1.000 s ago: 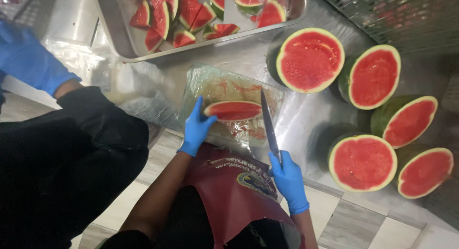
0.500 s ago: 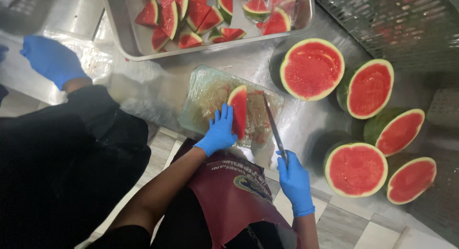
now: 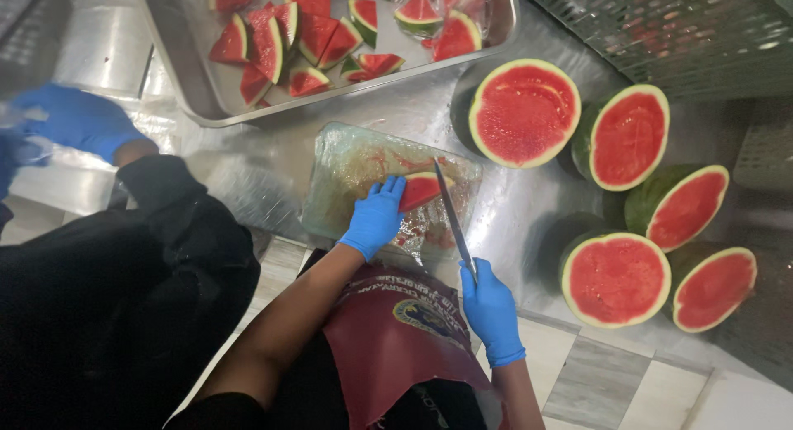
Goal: The person cuts halved watermelons into wedges with a knife on a cutting board, trimming rind pieces, and places the cut wedges into a plastic-lined metal tray, repeating the cycle across several watermelon halves on the stainless steel table.
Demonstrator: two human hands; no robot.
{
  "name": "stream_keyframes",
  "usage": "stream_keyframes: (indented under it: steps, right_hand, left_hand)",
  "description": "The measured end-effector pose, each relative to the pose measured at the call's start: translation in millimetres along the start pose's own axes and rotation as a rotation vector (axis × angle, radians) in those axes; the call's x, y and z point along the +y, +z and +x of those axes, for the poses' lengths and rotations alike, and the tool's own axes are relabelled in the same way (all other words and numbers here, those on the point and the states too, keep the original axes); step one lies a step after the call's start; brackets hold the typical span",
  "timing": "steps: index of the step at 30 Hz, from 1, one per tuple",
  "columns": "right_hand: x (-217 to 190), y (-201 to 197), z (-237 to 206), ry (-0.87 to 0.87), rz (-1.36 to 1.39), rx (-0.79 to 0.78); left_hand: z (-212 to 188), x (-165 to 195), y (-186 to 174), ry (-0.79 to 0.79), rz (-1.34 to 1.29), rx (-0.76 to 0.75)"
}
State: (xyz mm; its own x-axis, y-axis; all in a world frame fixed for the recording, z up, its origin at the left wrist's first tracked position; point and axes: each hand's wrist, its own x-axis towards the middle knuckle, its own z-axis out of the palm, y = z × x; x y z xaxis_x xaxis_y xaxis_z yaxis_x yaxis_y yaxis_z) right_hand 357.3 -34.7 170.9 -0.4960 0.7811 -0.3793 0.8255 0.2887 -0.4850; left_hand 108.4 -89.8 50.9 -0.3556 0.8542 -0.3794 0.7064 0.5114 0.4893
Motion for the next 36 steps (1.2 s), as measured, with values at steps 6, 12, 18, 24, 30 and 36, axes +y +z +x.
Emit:
stream_keyframes:
  steps: [6, 12, 18, 24, 30, 36]
  right_hand:
    - [-14.0, -4.4, 0.7, 0.037, -0.002, 0.007]
    - [-22.4, -3.2, 1.5, -0.056, -0.099, -0.020]
    - [-18.6, 5.6, 1.6, -0.090, -0.149, 0.011]
    - [-15.1, 2.0, 2.5, -0.124, -0.138, 0.017]
    - [-22.0, -2.7, 2.0, -0.087, -0.159, -0.015]
    - [-28.5, -2.5, 2.9, -0.072, -0.138, -0.046]
  left_hand:
    - [-1.7, 4.1, -14.0, 0.006, 0.052, -0.059]
    - [-0.5, 5.9, -14.6, 0.004, 0.091, -0.076]
    - [-0.3, 4.2, -11.1, 0.014, 0.099, -0.059]
    - [2.4, 6.2, -9.8, 0.015, 0.144, -0.056]
    - [3.9, 7.0, -11.6, 0.018, 0.160, -0.063]
    - [3.2, 4.7, -8.3, 0.043, 0.179, -0.040]
